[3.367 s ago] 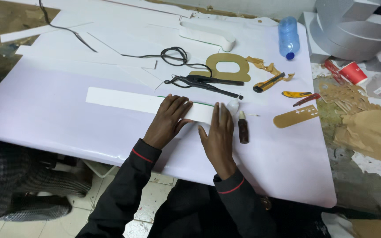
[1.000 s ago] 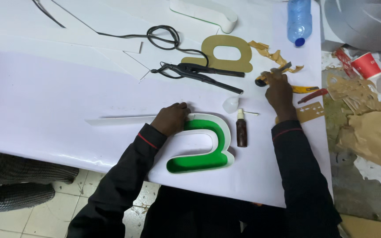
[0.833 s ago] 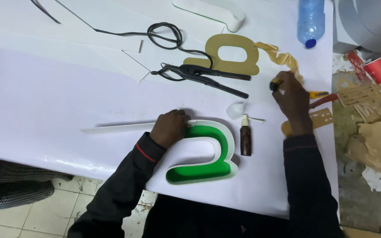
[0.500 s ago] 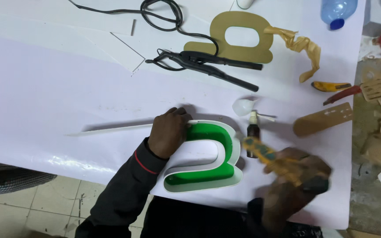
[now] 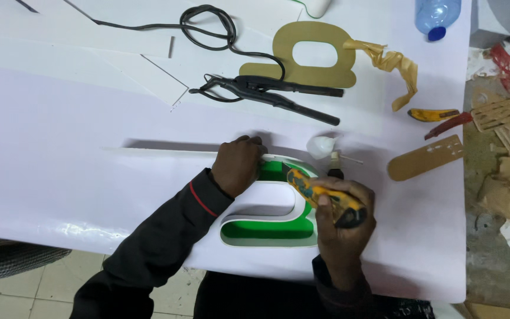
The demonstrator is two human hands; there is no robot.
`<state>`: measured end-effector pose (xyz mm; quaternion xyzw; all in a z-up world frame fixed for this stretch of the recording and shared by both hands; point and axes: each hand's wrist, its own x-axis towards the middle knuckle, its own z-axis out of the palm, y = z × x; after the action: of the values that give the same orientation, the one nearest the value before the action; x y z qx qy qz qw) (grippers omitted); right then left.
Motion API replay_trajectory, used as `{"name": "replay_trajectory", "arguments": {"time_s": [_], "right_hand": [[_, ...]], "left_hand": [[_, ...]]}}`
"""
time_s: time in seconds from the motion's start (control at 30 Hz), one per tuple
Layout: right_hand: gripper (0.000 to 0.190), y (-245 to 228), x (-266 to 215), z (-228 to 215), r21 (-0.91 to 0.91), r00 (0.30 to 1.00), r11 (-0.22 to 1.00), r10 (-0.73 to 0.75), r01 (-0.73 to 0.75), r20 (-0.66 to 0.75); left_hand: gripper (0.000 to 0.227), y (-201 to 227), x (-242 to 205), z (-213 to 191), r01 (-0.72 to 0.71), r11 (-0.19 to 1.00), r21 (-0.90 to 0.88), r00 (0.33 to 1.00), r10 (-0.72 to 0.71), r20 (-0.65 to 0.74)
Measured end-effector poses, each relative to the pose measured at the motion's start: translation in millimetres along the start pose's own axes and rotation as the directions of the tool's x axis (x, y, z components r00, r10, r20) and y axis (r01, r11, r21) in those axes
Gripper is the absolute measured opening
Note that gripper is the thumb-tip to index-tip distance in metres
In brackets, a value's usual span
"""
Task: The person assembles a green and white decorative letter by applying glue to the edges and pressing the pieces together. They then use a utility knife to trim excess material from the edges of the letter.
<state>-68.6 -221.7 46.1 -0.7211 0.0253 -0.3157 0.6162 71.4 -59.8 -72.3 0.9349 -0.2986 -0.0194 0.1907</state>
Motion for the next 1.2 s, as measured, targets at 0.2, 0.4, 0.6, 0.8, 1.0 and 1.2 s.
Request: {"name": "replay_trajectory", "arguments": {"time_s": [0.2, 0.4, 0.6, 0.8, 1.0, 1.2], "right_hand": [[0.014, 11, 19, 15, -0.235, 0.981, 0.970, 0.098, -0.057, 0.167], [0.012, 30, 13, 31, -0.279, 0.993, 0.959, -0.014, 0.046, 0.115], [0.009, 33, 7, 36, -0.354, 0.993, 0.933, -0.035, 0.072, 0.109], [0.007, 35, 2, 43, -0.316, 0.993, 0.946, -0.042, 0.074, 0.108], [0.009, 35, -2, 48, -0.254, 0.993, 0.963, -0.061, 0.084, 0.096], [0.009, 25, -1, 46, -0.383, 0.984, 0.923, 0.018, 0.051, 0.176]], "left_hand": [[0.005, 4, 2, -15, 0.007, 1.000, 0.009, 1.000, -0.007, 0.008], [0.013, 13, -1, -39, 0.022, 0.997, -0.077, 0.997, -0.016, 0.075], [0.017, 14, 0, -34, 0.016, 0.997, -0.079, 0.997, -0.010, 0.077], [0.019, 14, 0, -38, -0.018, 0.997, -0.072, 0.997, 0.023, 0.071], [0.020, 15, 0, -36, -0.007, 0.998, -0.069, 0.996, 0.014, 0.093], [0.020, 15, 1, -31, -0.012, 0.999, -0.047, 0.998, 0.014, 0.055]]}}
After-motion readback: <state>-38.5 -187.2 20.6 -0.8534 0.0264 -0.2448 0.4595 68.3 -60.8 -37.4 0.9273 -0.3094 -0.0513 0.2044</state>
